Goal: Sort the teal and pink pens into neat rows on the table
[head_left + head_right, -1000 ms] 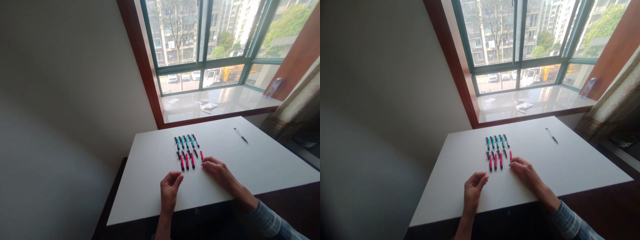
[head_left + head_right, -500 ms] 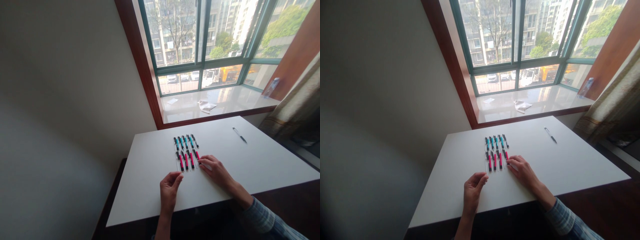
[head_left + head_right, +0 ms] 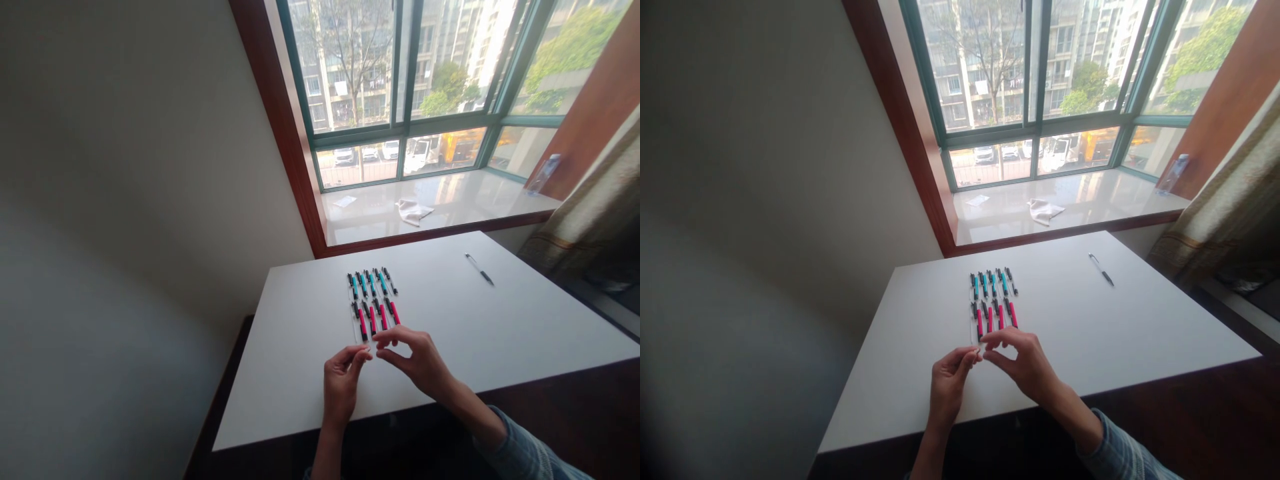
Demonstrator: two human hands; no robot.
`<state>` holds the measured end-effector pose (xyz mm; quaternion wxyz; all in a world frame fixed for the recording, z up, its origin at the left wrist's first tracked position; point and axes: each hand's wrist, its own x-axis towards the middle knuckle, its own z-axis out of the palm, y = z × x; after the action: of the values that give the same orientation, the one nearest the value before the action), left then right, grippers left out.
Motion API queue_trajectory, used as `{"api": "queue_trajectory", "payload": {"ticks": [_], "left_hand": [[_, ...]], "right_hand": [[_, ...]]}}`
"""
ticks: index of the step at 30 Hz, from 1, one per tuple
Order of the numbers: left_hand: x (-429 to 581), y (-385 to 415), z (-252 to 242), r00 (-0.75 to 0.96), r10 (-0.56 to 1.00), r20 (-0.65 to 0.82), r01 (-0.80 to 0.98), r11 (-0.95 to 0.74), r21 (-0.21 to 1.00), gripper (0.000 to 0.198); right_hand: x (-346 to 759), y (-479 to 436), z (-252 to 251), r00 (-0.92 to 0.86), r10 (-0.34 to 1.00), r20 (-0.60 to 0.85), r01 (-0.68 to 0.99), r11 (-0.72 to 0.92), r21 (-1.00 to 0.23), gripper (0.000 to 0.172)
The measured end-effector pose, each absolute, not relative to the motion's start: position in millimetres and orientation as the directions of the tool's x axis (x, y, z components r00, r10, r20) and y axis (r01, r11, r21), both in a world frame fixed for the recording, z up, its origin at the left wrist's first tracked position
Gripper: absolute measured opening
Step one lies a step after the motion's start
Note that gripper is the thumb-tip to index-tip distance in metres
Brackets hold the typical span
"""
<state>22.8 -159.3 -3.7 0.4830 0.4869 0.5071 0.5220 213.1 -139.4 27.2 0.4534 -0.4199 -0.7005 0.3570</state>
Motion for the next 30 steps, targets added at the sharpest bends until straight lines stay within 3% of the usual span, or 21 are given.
{"api": "queue_trajectory", "payload": {"ticks": [13, 20, 24, 30], "left_hand": [[22, -160, 0, -0.008, 0.999, 0.049, -0.022, -0.049, 0.999, 0.029], [21, -160, -1, -0.052, 0.997, 0.058, -0.056, -0.061, 0.997, 0.043], [20, -159, -3, -0.118, 0.992, 0.052, -0.098, -0.064, 0.993, 0.057], [21, -158, -2, -0.135, 0.99, 0.049, -0.108, -0.064, 0.992, 0.049]], "right_hand": [[194, -139, 19, -0.233, 0.931, 0.28, 0.193, 0.327, -0.925, 0.018], [203, -126, 30, -0.228, 0.91, 0.346, 0.191, 0.391, -0.9, 0.017], [233, -86, 24, -0.145, 0.886, 0.44, 0.334, 0.463, -0.821, 0.019], [257, -47, -13, -0.236, 0.833, 0.501, 0.472, 0.549, -0.69, 0.019]]}}
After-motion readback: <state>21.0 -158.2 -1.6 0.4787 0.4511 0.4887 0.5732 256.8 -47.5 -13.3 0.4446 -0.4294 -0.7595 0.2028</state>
